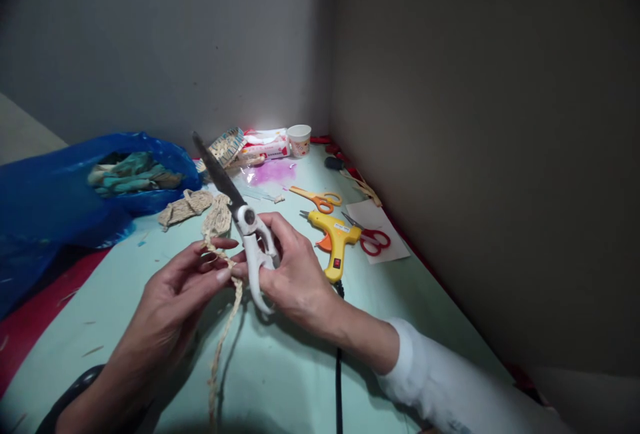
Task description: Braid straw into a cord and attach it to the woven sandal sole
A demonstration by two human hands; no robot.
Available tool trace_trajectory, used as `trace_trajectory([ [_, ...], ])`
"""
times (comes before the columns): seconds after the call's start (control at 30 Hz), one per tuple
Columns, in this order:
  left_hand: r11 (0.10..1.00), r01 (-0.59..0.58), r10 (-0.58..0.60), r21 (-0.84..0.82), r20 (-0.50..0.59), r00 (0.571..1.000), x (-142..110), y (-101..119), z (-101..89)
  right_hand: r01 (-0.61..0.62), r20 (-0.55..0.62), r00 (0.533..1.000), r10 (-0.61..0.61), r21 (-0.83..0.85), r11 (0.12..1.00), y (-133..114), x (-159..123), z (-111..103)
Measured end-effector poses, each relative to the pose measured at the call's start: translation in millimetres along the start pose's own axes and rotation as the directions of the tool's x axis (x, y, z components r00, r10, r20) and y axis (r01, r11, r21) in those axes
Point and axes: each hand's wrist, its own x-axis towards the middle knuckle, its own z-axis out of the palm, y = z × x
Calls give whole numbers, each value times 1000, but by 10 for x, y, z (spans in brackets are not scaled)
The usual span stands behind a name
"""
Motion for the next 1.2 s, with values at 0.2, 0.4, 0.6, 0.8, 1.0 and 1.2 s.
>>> trace_trajectory([
  [0.2,999,0,-2,45,49,999,4,-45,-62,4,-5,1000,-4,33,999,10,2,-1],
  [0.4,999,32,-32,-15,49,998,-7,-59,-43,-17,-8,1000,17,-16,1000,11,-39,-5],
  [0.6,994,56,-54,-98,22,998,-32,-47,18,-21,-13,1000,21,5,1000,34,-53,22],
  [0.8,949,100,-101,-299,11,995,-85,34,88,-31,48,999,19,255,967,4,-43,71],
  [1.0,928,126,-130,-349,11,991,-89,92,102,-40,18,999,36,250,968,-2,-41,59],
  [1.2,936,126,-152,-329,-54,987,-67,68,67,-78,34,997,74,172,982,21,-65,37],
])
